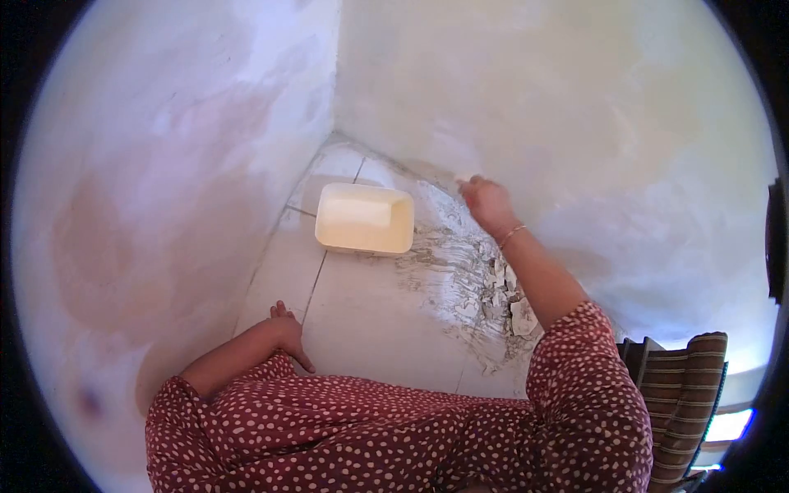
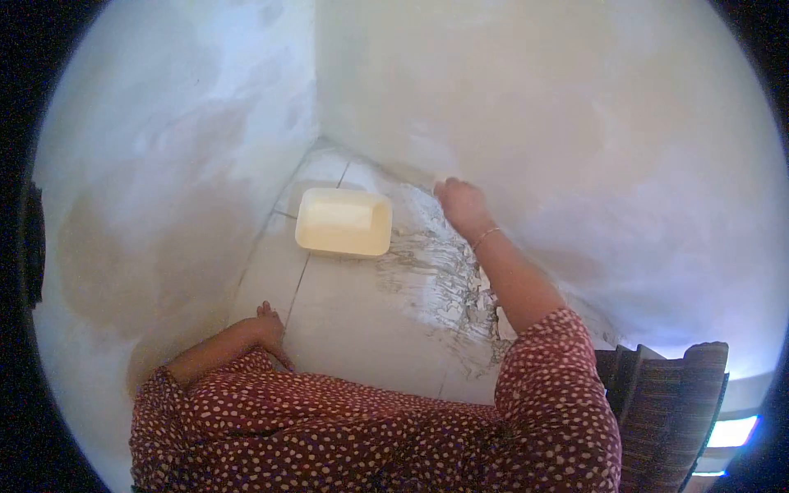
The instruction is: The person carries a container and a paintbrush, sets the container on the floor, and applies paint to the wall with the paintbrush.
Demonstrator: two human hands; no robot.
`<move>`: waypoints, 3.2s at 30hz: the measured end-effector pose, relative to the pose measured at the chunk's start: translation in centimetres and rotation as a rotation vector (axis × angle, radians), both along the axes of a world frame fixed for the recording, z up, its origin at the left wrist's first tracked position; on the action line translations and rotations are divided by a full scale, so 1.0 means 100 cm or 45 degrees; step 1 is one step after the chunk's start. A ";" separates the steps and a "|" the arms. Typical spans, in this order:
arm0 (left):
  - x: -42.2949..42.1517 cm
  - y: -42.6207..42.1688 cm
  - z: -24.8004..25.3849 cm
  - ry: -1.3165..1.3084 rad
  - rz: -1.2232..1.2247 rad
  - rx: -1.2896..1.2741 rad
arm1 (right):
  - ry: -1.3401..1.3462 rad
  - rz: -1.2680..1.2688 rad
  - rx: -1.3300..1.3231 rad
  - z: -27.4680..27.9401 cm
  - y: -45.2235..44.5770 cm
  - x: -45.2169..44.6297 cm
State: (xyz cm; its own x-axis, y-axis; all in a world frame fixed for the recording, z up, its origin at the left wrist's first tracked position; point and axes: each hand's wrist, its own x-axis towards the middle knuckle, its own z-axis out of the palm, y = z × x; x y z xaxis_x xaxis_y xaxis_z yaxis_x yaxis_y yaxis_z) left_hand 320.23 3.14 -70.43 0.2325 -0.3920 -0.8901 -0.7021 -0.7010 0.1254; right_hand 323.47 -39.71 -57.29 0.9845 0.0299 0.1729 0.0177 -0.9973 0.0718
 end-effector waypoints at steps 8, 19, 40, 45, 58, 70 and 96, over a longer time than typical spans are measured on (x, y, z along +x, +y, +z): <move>-0.004 -0.009 0.018 -0.020 0.114 0.089 | -0.514 0.323 0.002 0.079 0.058 -0.027; -0.003 -0.015 0.023 0.029 0.134 0.245 | -0.757 0.228 0.222 0.155 0.062 -0.021; 0.009 -0.019 0.012 0.175 0.167 0.239 | -0.270 0.311 -0.061 0.101 0.099 0.011; 0.009 -0.016 0.008 0.141 0.148 0.172 | -0.103 0.215 -0.068 0.045 0.063 0.056; 0.011 -0.022 -0.019 0.130 0.119 0.160 | -0.057 0.308 -0.107 0.066 0.094 0.056; 0.018 -0.027 0.021 0.255 0.115 0.130 | -1.002 0.456 0.073 0.205 0.091 -0.050; 0.041 -0.022 -0.041 0.298 -0.084 0.206 | -0.111 0.050 0.081 0.005 -0.027 -0.091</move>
